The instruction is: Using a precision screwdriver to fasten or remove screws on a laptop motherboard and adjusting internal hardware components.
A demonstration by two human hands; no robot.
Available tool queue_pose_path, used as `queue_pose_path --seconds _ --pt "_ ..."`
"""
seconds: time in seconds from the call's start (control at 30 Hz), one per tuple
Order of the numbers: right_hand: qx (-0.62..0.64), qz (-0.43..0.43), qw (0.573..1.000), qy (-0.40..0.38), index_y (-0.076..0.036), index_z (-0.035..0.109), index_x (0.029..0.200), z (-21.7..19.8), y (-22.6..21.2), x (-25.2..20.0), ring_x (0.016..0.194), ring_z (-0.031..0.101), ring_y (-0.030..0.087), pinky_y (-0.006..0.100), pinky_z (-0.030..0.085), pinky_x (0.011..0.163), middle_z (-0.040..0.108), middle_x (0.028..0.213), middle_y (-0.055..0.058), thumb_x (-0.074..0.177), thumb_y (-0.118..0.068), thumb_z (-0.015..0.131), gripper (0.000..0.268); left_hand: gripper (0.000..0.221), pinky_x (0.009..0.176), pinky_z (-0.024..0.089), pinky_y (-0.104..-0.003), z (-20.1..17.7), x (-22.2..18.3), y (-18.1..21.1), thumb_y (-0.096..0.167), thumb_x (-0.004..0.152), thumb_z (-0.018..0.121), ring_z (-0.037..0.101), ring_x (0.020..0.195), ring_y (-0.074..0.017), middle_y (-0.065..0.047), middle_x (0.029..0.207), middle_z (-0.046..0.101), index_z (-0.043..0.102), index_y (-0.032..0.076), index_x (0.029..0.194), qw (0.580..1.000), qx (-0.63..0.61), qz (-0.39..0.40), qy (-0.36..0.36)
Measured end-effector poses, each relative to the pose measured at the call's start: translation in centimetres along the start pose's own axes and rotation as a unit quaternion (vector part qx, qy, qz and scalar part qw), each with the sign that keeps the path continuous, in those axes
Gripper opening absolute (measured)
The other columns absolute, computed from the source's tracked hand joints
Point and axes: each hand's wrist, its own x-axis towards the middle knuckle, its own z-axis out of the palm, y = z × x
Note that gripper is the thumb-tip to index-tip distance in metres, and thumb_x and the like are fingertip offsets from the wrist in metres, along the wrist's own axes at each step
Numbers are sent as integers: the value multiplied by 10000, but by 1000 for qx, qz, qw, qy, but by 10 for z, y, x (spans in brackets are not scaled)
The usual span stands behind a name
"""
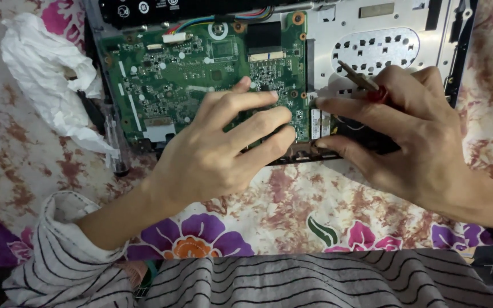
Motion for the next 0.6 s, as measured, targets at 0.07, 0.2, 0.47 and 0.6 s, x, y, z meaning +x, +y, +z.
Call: queue_pose_path --seconds 0.07,0.2,0.47,0.6 --pt "-3 2 1000 -11 -17 776 1312 -2 -1 2 862 464 249 415 301 860 613 924 65 914 -310 927 516 171 1050 578 -497 2 -1 -1 -39 1010 823 622 1152 -295 -80 1172 680 696 58 1069 1000 -4 0 1" --pt "-8 -17 998 -68 -23 687 1351 -16 -4 11 950 588 267 420 446 897 714 1282 183 891 -328 879 584 159 1051 584 -521 0 -2 -2 -38 1003 845 628 1147 -313 -104 1158 684 709 35 1043 999 -28 1 15" --pt "42 -21 994 -98 56 699 1257 -33 -10 26 1174 678 356 416 609 1001 685 1293 261 836 -183 854 508 130 1072 596 -478 -1 -5 -5 13 1028 842 623 1170 -296 -122 1184 683 721 15 1074 999 -24 8 27" --pt "23 -10 994 -104 74 733 1252 -31 -13 24 1147 673 371 428 593 992 687 1282 293 855 -149 860 472 145 1072 590 -483 4 -9 -5 -10 996 872 607 1184 -289 -106 1199 693 745 17 1061 999 -38 -1 29"
